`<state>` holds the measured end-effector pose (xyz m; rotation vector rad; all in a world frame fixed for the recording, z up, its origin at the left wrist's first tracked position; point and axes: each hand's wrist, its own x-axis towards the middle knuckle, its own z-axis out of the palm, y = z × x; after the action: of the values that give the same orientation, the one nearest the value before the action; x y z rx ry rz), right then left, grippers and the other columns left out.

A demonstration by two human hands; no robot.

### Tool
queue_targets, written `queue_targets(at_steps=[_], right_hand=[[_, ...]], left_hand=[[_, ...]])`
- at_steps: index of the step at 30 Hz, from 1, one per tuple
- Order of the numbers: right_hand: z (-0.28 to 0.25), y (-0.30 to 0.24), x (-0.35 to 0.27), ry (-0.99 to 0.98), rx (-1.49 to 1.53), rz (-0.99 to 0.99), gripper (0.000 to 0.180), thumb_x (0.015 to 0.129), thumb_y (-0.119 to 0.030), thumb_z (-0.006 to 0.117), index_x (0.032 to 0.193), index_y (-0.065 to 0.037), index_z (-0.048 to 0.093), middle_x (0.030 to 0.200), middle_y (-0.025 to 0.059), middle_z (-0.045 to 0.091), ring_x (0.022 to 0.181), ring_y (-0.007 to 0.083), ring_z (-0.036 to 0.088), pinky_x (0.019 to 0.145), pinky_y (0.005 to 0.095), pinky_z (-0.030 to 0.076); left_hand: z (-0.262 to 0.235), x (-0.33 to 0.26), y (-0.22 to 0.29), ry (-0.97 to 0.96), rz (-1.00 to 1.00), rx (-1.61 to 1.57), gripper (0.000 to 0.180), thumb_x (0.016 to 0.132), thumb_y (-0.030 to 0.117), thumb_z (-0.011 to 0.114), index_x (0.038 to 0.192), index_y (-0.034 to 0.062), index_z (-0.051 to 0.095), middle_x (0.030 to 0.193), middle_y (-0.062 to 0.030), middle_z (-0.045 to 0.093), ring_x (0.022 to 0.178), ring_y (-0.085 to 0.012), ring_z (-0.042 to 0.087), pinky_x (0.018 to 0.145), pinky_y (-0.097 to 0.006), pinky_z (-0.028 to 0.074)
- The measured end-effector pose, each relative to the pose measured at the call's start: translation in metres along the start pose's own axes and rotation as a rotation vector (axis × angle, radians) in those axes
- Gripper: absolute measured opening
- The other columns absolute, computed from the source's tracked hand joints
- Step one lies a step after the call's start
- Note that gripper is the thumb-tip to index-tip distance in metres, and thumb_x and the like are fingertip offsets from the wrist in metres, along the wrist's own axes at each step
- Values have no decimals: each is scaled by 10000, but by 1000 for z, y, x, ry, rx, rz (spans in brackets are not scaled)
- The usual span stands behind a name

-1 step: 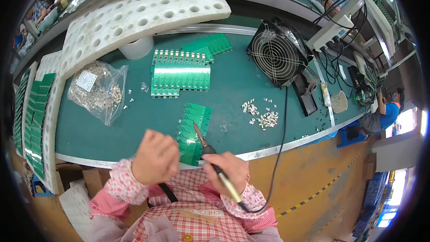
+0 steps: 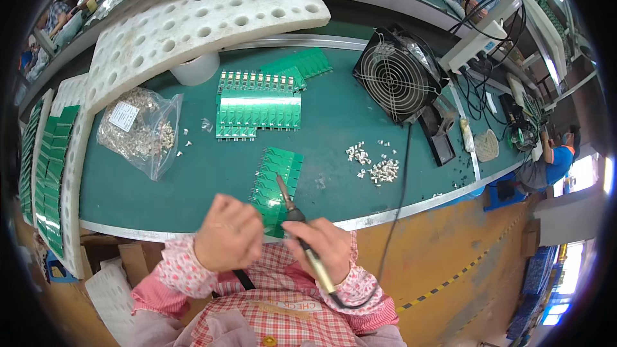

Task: The person solders electronic components onto green printed circuit boards using a soldering iron and solder wire, with tweezers to position the components and a cooling fan to dissipate heat.

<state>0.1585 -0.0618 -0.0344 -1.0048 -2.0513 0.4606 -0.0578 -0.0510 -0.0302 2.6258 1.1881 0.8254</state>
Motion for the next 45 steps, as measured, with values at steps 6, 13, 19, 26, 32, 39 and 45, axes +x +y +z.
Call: queue_targets(at_steps=[6, 13, 19, 26, 32, 39, 45], right_hand=[[7, -3, -8, -69, -34, 42, 318, 683, -68, 815, 975, -139, 710, 739, 44, 442, 545, 176, 523, 463, 306, 430], [5, 11, -3, -22, -29, -7, 286, 673, -32, 795, 923, -117, 687, 724, 44, 467, 552, 186, 539, 466, 304, 430], [21, 12, -9, 368, 484, 301, 214, 898, -34, 624, 1073, 32, 520, 745, 99, 635, 602, 107, 609, 524, 241, 489], [29, 13, -7, 286, 614, 444, 154, 936, -117, 529, 981, -4, 433, 708, 88, 551, 441, 122, 534, 419, 223, 451], [29, 14, -7, 288, 682, 498, 147, 934, -83, 585, 967, 9, 475, 661, 100, 626, 522, 119, 613, 481, 245, 489], [30, 13, -6, 294, 679, 506, 156, 937, -97, 593, 970, 3, 478, 654, 96, 627, 529, 123, 619, 485, 246, 492], [28, 11, -6, 264, 662, 518, 161, 938, -106, 599, 973, -3, 481, 660, 99, 635, 539, 129, 630, 491, 250, 503]], left_hand=[[8, -8, 17, 35, -44, -114, 126, 754, 133, 655, 773, 95, 536, 769, -41, 509, 745, -205, 529, 778, -390, 384], [-7, -30, -1, 77, -245, -225, 117, 799, 112, 701, 814, 90, 587, 828, -23, 603, 802, -211, 560, 833, -392, 352], [-10, -18, -27, 307, -430, -171, 152, 784, 42, 701, 710, 55, 569, 767, -44, 635, 743, -223, 561, 809, -355, 351], [6, -6, -33, 260, -462, -248, 176, 748, 28, 709, 665, 59, 557, 797, -35, 636, 749, -202, 560, 812, -349, 350], [7, -5, -35, 243, -440, -255, 189, 735, 23, 713, 653, 65, 548, 833, -22, 635, 770, -202, 558, 830, -352, 351], [9, -4, -34, 217, -427, -219, 211, 734, 54, 724, 645, 77, 534, 844, -3, 621, 784, -203, 555, 828, -364, 352], [9, -2, -33, 202, -421, -180, 205, 731, 59, 725, 653, 78, 536, 850, -1, 613, 785, -207, 554, 831, -368, 350]])
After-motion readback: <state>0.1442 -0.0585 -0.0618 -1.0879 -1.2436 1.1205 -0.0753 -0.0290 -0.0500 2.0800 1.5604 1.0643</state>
